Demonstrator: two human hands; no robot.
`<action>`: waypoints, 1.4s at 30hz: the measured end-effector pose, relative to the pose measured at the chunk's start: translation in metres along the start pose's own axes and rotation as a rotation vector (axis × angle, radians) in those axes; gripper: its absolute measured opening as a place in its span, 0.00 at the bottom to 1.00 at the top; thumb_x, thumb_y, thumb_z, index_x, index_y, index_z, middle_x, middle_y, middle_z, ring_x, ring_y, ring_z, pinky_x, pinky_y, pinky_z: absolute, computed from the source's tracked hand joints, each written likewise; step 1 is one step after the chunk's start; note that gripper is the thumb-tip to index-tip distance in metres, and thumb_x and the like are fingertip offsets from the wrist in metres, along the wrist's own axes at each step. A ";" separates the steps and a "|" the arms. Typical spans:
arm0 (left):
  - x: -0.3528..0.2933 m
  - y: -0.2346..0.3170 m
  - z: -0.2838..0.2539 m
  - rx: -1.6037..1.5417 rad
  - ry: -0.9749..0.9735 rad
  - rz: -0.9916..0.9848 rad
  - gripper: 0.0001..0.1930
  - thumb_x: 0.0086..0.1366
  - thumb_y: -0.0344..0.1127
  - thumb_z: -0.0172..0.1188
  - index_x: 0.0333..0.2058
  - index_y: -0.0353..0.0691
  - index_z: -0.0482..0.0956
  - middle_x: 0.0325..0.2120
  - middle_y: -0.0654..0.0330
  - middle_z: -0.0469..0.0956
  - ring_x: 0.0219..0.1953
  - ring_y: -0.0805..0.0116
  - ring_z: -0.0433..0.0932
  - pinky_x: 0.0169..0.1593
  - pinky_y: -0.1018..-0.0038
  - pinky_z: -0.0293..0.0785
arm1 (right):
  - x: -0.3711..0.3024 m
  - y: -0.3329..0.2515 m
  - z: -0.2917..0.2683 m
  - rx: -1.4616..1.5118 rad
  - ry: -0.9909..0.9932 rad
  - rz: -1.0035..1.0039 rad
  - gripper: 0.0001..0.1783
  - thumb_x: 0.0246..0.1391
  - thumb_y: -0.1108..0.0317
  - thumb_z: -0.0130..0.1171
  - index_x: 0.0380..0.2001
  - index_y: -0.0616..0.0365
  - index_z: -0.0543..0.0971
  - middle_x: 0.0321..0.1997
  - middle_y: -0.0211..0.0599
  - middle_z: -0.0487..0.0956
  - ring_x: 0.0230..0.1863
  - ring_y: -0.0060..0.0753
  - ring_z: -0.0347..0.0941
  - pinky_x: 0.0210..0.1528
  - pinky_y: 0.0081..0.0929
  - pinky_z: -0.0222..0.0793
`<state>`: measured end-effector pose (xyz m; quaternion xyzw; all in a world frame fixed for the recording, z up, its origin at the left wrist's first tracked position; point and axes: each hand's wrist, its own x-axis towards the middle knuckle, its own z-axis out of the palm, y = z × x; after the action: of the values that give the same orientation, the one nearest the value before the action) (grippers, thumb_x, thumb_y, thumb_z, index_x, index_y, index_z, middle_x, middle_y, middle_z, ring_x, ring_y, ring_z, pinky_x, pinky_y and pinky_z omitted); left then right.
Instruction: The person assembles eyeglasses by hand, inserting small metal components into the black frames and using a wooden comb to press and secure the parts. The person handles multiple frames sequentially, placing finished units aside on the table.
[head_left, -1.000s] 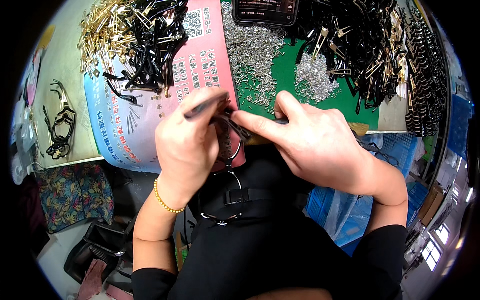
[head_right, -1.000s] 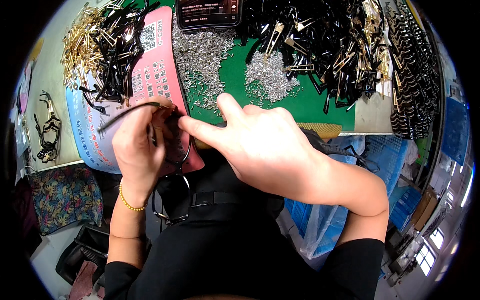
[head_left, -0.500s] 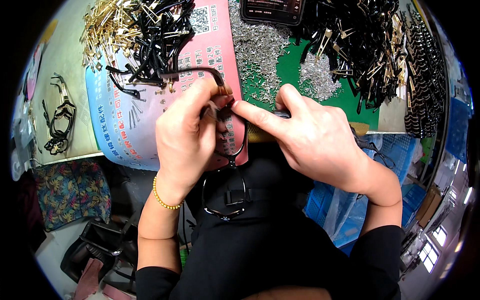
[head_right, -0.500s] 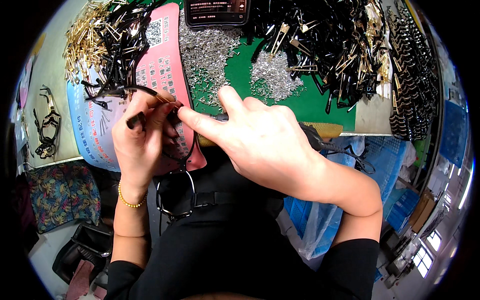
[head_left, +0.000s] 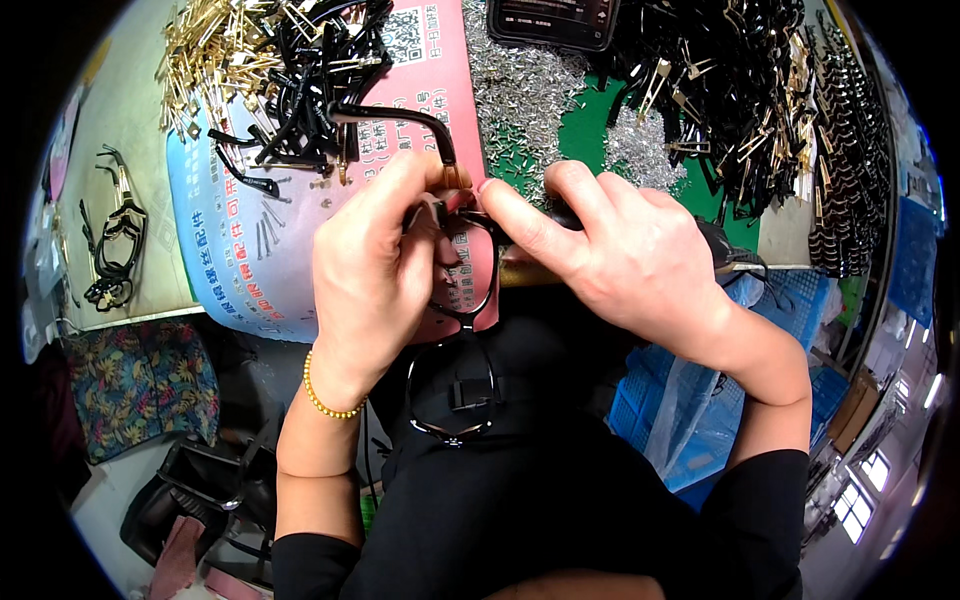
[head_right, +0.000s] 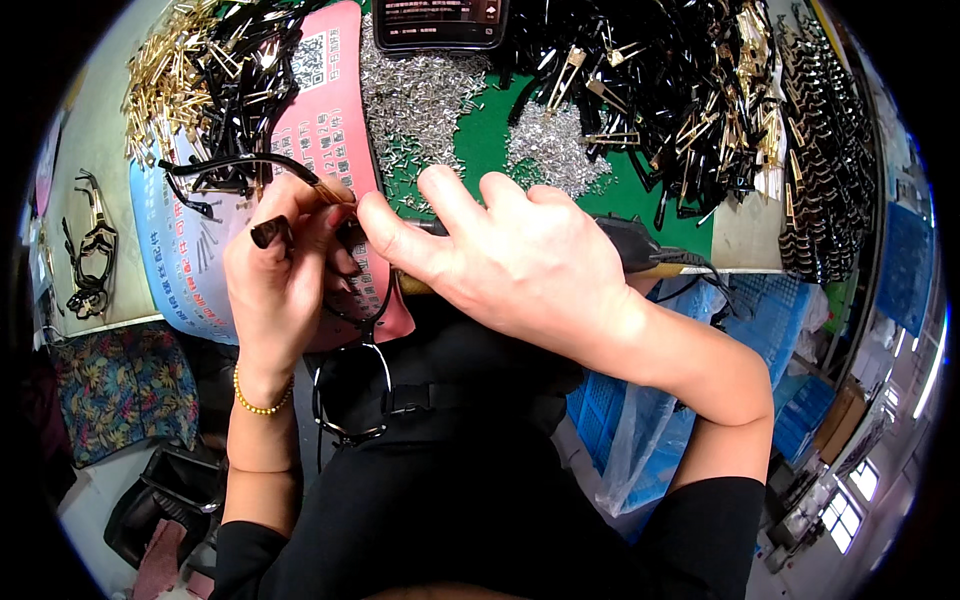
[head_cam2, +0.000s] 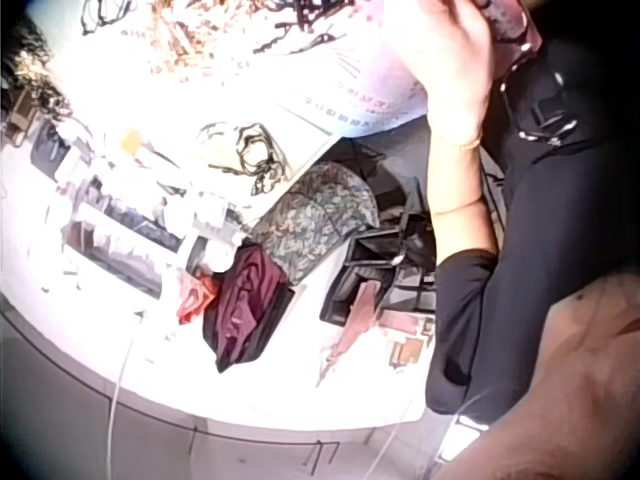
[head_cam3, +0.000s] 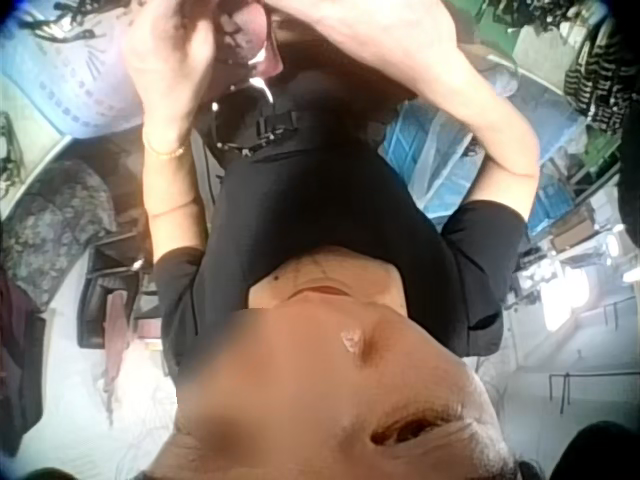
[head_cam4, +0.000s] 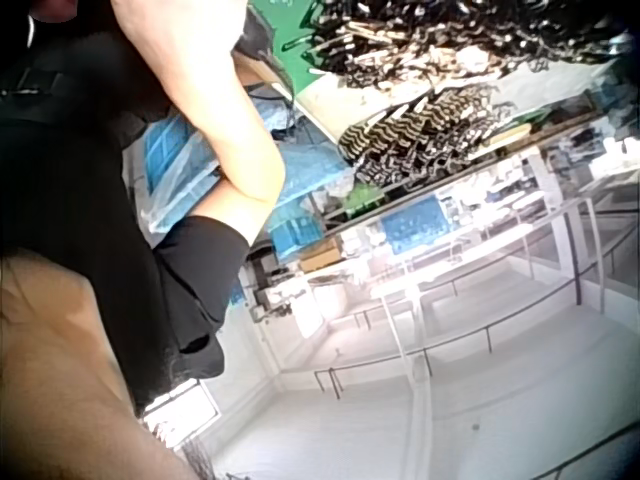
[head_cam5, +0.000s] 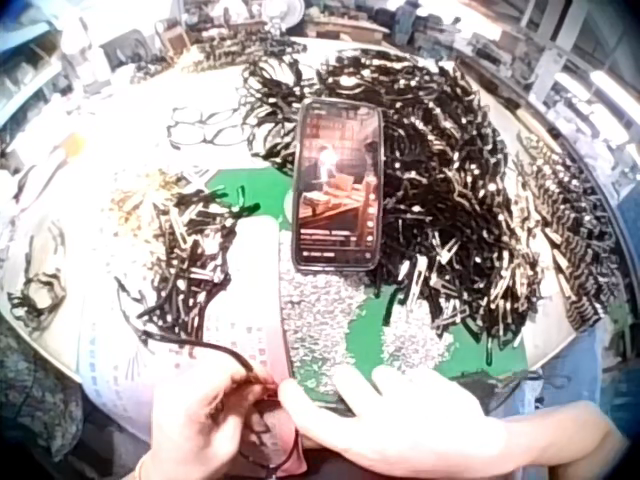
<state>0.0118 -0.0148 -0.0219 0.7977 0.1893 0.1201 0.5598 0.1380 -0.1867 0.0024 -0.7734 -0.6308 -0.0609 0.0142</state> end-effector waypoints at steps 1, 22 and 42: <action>0.000 -0.001 0.000 0.005 -0.003 0.007 0.16 0.58 0.12 0.51 0.40 0.37 0.78 0.26 0.61 0.80 0.22 0.73 0.79 0.29 0.76 0.75 | 0.000 0.002 0.002 0.011 0.007 -0.012 0.28 0.54 0.55 0.62 0.61 0.37 0.76 0.38 0.28 0.73 0.28 0.24 0.72 0.27 0.21 0.71; 0.006 0.005 -0.016 -0.569 0.481 0.086 0.18 0.81 0.37 0.42 0.59 0.30 0.67 0.26 0.67 0.68 0.21 0.84 0.63 0.20 0.84 0.60 | -0.042 0.011 -0.030 0.297 -0.223 0.313 0.31 0.50 0.75 0.59 0.60 0.41 0.77 0.35 0.40 0.70 0.29 0.38 0.77 0.24 0.33 0.74; -0.098 -0.035 -0.036 0.544 0.072 0.598 0.17 0.65 0.37 0.67 0.45 0.50 0.66 0.36 0.63 0.87 0.50 0.54 0.80 0.66 0.37 0.64 | -0.037 0.004 -0.029 0.162 -0.298 0.440 0.30 0.63 0.67 0.57 0.68 0.34 0.70 0.33 0.37 0.69 0.23 0.37 0.73 0.21 0.32 0.70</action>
<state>-0.0965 -0.0160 -0.0400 0.9319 -0.0070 0.2510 0.2617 0.1319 -0.2268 0.0268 -0.8884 -0.4458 0.1091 -0.0040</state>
